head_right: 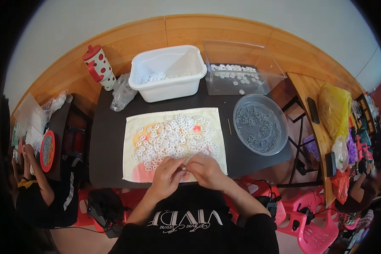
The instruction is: Sort and assemble small white plastic rings and black pins at a workbench.
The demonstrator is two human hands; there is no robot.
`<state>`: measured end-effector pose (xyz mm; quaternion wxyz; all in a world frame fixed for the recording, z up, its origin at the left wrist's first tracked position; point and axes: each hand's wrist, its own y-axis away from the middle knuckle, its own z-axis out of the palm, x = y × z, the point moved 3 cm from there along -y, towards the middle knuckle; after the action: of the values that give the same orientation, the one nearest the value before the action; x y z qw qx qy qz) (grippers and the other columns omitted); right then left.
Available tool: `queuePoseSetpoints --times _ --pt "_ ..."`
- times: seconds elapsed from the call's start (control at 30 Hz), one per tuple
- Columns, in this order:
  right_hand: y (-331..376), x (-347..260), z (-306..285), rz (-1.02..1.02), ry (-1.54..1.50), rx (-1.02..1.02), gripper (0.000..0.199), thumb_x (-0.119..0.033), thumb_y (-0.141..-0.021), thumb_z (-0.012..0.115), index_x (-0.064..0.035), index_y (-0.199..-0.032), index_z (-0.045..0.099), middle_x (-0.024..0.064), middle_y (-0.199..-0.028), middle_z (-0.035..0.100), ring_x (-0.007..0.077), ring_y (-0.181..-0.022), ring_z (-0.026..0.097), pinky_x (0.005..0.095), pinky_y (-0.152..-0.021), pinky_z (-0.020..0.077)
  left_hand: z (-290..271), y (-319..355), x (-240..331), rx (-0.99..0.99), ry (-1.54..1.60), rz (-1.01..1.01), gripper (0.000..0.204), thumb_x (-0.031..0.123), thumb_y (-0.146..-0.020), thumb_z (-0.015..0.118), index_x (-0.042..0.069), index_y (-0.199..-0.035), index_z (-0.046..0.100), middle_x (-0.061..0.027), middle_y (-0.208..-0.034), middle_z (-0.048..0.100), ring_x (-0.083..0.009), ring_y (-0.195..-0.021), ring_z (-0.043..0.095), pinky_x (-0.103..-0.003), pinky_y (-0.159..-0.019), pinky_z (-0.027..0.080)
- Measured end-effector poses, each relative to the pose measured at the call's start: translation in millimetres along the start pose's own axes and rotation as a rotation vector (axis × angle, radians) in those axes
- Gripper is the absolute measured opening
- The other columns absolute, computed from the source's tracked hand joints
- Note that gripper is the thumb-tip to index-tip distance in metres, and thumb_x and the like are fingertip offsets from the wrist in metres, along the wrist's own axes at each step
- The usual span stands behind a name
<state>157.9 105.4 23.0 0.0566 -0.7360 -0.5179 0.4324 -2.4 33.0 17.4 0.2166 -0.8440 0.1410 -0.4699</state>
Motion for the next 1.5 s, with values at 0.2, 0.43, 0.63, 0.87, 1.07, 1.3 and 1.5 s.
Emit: queuePoseSetpoints --times 0.2,0.43,0.63,0.87,1.07,1.3,1.5 --pt "1 -4 4 -0.073 0.055 -0.027 0.017 0.004 -0.074 0.065 -0.0025 -0.091 0.067 0.0101 -0.088 0.059 0.0305 -0.079 0.059 0.0378 -0.066 0.0475 -1 1 0 0.015 0.003 0.002 0.038 -0.007 -0.079 0.069 0.0 -0.116 0.066 -0.014 -0.086 0.07 -0.0314 -0.078 0.063 -0.038 -0.07 0.051" --pt "3 -5 4 -0.082 0.045 -0.097 0.02 0.006 -0.07 0.062 -0.0006 -0.089 0.064 0.0124 -0.092 0.055 0.0316 -0.081 0.056 0.0391 -0.07 0.0458 0 -1 2 0.011 0.028 -0.011 0.033 -0.006 -0.08 0.066 0.0 -0.112 0.068 -0.0156 -0.084 0.067 -0.0328 -0.077 0.064 -0.039 -0.069 0.052" --pt "3 -5 6 -0.138 0.048 -0.099 0.024 0.006 -0.066 0.061 0.0002 -0.089 0.063 0.0129 -0.093 0.055 0.0322 -0.082 0.055 0.0391 -0.072 0.0451 0 -3 3 -0.017 0.005 -0.036 0.053 -0.014 -0.076 0.06 0.001 -0.126 0.063 -0.0165 -0.088 0.07 -0.033 -0.078 0.065 -0.039 -0.071 0.053" --pt "3 -2 5 -0.151 -0.002 -0.121 0.026 0.006 -0.065 0.061 0.0008 -0.09 0.063 0.0137 -0.096 0.057 0.0329 -0.085 0.057 0.04 -0.073 0.0478 0 -2 3 -0.088 -0.007 -0.015 0.06 -0.014 -0.075 0.057 0.002 -0.132 0.06 -0.0176 -0.087 0.069 -0.0338 -0.078 0.064 -0.04 -0.07 0.054" --pt "0 -3 4 -0.144 -0.004 -0.152 0.027 0.007 -0.064 0.061 0.0014 -0.09 0.064 0.0148 -0.095 0.058 0.0338 -0.088 0.059 0.0399 -0.075 0.0498 2 -1 3 -0.075 -0.038 0.028 0.06 -0.014 -0.074 0.059 0.0 -0.132 0.059 -0.019 -0.089 0.068 -0.0338 -0.078 0.063 -0.04 -0.069 0.053" --pt "3 -4 6 -0.103 -0.022 -0.151 0.025 0.008 -0.065 0.062 0.0013 -0.089 0.063 0.0149 -0.094 0.059 0.0345 -0.085 0.06 0.0404 -0.073 0.0503 1 3 0 -0.058 -0.035 0.037 0.056 -0.013 -0.077 0.063 -0.002 -0.132 0.057 -0.0189 -0.095 0.069 -0.0333 -0.081 0.063 -0.039 -0.07 0.053" --pt "-17 7 -48 -0.145 0.268 0.24 0.019 0.008 -0.069 0.066 -0.0028 -0.085 0.065 0.01 -0.081 0.066 0.0302 -0.072 0.065 0.0384 -0.062 0.0518 -9 4 3 0.093 0.071 0.033 0.044 -0.006 -0.085 0.064 -0.003 -0.129 0.058 -0.0191 -0.102 0.071 -0.0315 -0.082 0.066 -0.037 -0.073 0.053"
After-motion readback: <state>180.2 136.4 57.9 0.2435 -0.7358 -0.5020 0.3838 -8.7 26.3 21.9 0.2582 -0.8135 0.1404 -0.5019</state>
